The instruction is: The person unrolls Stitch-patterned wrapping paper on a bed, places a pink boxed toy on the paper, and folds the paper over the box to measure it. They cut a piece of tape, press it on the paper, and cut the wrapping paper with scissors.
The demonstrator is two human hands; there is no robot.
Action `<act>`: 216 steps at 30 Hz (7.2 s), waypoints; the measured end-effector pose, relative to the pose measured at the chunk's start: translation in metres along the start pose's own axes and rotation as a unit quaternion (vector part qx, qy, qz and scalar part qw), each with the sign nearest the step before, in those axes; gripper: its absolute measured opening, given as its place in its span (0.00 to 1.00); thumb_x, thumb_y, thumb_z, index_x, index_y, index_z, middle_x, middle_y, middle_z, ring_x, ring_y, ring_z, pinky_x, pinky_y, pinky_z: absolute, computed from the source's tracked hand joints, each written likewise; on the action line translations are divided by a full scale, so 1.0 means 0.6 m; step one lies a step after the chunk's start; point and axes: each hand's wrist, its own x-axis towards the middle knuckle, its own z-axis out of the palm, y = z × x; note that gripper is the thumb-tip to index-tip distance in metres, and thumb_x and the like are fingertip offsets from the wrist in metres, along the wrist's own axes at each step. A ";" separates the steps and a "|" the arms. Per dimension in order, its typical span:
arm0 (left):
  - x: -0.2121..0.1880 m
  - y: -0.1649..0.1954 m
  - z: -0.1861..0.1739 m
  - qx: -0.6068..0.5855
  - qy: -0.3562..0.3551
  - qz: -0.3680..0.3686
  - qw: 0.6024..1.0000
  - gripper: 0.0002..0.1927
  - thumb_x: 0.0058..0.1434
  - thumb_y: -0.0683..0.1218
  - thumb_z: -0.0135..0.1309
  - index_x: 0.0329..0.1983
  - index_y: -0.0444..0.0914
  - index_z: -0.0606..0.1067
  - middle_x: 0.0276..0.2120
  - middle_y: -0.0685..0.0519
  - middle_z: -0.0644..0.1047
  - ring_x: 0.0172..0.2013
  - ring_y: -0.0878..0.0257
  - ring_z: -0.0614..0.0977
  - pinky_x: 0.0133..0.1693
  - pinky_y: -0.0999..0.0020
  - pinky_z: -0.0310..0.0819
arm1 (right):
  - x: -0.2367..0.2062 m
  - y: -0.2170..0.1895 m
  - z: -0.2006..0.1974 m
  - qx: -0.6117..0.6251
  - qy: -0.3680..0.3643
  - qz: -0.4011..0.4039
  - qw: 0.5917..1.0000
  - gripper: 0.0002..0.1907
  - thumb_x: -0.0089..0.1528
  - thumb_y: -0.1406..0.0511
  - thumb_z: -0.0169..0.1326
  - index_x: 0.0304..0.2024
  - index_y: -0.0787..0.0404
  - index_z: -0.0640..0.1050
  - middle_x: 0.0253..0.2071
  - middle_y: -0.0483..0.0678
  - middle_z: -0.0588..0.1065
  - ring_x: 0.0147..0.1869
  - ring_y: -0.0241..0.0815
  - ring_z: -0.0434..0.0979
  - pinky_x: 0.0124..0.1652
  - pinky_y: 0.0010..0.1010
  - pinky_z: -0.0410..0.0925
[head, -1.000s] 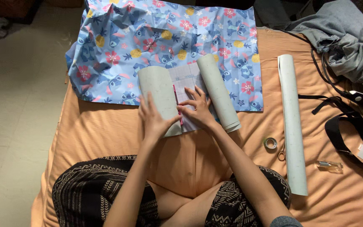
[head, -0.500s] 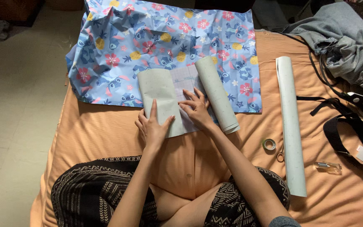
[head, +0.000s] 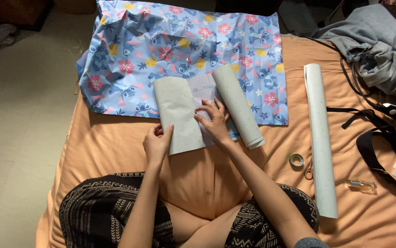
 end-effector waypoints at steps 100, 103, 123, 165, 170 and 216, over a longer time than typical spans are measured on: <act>0.031 0.006 0.055 0.332 0.040 0.404 0.851 0.31 0.68 0.59 0.47 0.75 0.55 0.64 0.76 0.39 0.52 0.75 0.38 0.50 0.72 0.37 0.36 | 0.003 -0.049 0.012 0.285 -0.184 0.085 0.937 0.22 0.68 0.68 0.54 0.64 0.67 0.74 0.57 0.50 0.74 0.59 0.34 0.75 0.58 0.25 0.69; 0.030 0.005 0.055 0.348 0.038 0.397 0.849 0.33 0.67 0.59 0.47 0.76 0.55 0.62 0.77 0.39 0.51 0.75 0.37 0.49 0.71 0.38 0.35 | 0.002 -0.053 0.006 0.204 -0.175 0.063 0.961 0.22 0.67 0.67 0.56 0.63 0.65 0.77 0.53 0.52 0.75 0.57 0.37 0.76 0.57 0.24 0.70; 0.039 -0.009 0.027 0.334 0.017 0.390 0.858 0.35 0.67 0.65 0.45 0.78 0.57 0.59 0.78 0.38 0.47 0.76 0.40 0.46 0.72 0.39 0.33 | -0.005 -0.049 0.012 0.096 -0.185 0.005 0.978 0.30 0.63 0.72 0.50 0.69 0.52 0.73 0.53 0.52 0.71 0.60 0.40 0.68 0.63 0.28 0.64; 0.057 -0.019 0.026 0.344 -0.045 0.405 0.846 0.43 0.69 0.65 0.39 0.78 0.35 0.50 0.77 0.47 0.51 0.76 0.52 0.47 0.73 0.49 0.32 | -0.003 -0.031 0.027 0.054 -0.196 0.025 0.979 0.27 0.64 0.68 0.51 0.65 0.40 0.75 0.48 0.52 0.65 0.52 0.44 0.67 0.55 0.29 0.65; 0.061 -0.021 0.031 0.357 -0.036 0.398 0.844 0.43 0.69 0.65 0.38 0.78 0.36 0.50 0.77 0.47 0.50 0.77 0.53 0.47 0.73 0.50 0.32 | 0.001 -0.035 0.029 0.039 -0.184 0.018 0.982 0.27 0.64 0.68 0.51 0.65 0.41 0.76 0.48 0.51 0.67 0.52 0.43 0.68 0.56 0.28 0.65; -0.015 0.051 -0.002 0.333 0.001 0.452 0.827 0.36 0.66 0.56 0.46 0.74 0.34 0.64 0.74 0.44 0.62 0.73 0.47 0.60 0.72 0.44 0.45 | -0.350 0.032 -0.433 -0.358 0.126 0.263 0.887 0.13 0.62 0.61 0.59 0.45 0.57 0.87 0.33 0.61 0.80 0.37 0.60 0.80 0.39 0.46 0.72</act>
